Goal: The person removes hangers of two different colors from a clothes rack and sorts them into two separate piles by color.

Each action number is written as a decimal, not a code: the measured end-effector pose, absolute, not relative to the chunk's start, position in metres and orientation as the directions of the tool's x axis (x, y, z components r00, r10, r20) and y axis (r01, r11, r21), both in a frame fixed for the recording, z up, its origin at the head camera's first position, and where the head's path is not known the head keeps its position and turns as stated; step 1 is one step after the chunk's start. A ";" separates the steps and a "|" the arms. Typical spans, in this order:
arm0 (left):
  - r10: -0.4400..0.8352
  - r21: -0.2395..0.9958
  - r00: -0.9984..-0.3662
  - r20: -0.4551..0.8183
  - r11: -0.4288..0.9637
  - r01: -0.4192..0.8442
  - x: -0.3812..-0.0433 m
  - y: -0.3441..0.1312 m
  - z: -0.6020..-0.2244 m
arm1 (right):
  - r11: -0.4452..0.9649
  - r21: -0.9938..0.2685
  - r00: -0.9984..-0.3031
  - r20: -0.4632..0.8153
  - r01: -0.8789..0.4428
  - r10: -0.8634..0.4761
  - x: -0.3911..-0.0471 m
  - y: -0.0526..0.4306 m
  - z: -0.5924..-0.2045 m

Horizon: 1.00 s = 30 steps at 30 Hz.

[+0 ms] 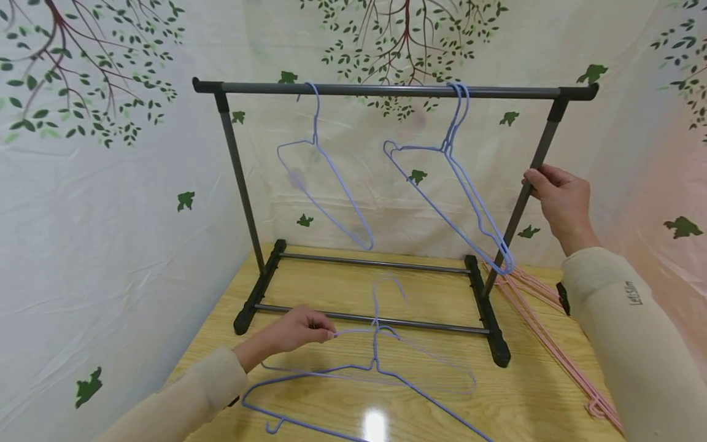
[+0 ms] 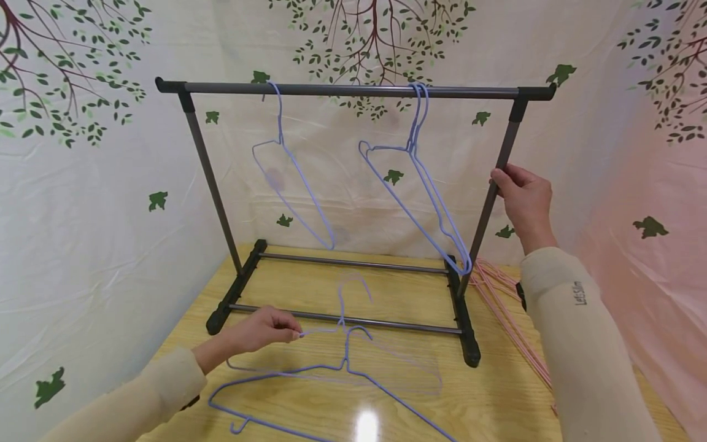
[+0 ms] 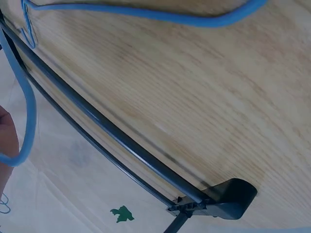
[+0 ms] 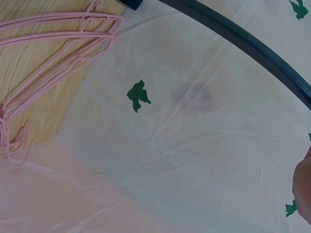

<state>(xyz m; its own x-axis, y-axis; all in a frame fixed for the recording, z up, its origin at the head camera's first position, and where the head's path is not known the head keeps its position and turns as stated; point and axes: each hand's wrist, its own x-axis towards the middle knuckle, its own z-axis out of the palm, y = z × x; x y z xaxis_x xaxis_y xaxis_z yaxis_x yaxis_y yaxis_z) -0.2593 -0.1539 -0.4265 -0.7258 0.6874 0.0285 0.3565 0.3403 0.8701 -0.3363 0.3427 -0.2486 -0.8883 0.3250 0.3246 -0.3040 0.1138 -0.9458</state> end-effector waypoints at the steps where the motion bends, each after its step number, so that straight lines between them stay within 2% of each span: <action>1: 0.697 0.870 -0.717 0.015 0.344 0.353 -0.258 -0.153 -0.428 | 0.115 -0.945 -0.888 0.326 -0.305 0.325 -0.336 0.343 -0.249; 5: 0.718 0.866 -0.695 -0.041 0.373 0.334 -0.254 -0.152 -0.432 | 0.112 -0.944 -0.887 0.330 -0.310 0.324 -0.336 0.343 -0.248; 11: 0.695 0.887 -0.712 -0.097 0.385 0.255 -0.248 -0.150 -0.440 | 0.108 -0.943 -0.887 0.332 -0.314 0.321 -0.336 0.343 -0.249; 16: 0.672 0.878 -0.735 -0.092 0.403 0.258 -0.245 -0.148 -0.449 | 0.100 -0.943 -0.887 0.333 -0.318 0.319 -0.336 0.343 -0.249; 23: 0.665 0.779 -0.744 -0.060 0.498 0.382 -0.246 -0.148 -0.460 | 0.106 -0.944 -0.888 0.329 -0.312 0.322 -0.335 0.342 -0.249; 30: 0.702 0.665 -0.712 -0.010 0.536 0.519 -0.247 -0.147 -0.466 | 0.135 -0.945 -0.887 0.327 -0.299 0.327 -0.334 0.342 -0.248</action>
<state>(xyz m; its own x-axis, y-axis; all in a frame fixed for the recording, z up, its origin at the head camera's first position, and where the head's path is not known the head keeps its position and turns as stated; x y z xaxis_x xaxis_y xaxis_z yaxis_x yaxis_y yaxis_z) -0.2469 -0.1473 -0.4665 -0.7121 0.7020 -0.0101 0.5193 0.5364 0.6653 -0.3345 0.3420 -0.2482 -0.8867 0.3268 0.3272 -0.2989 0.1349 -0.9447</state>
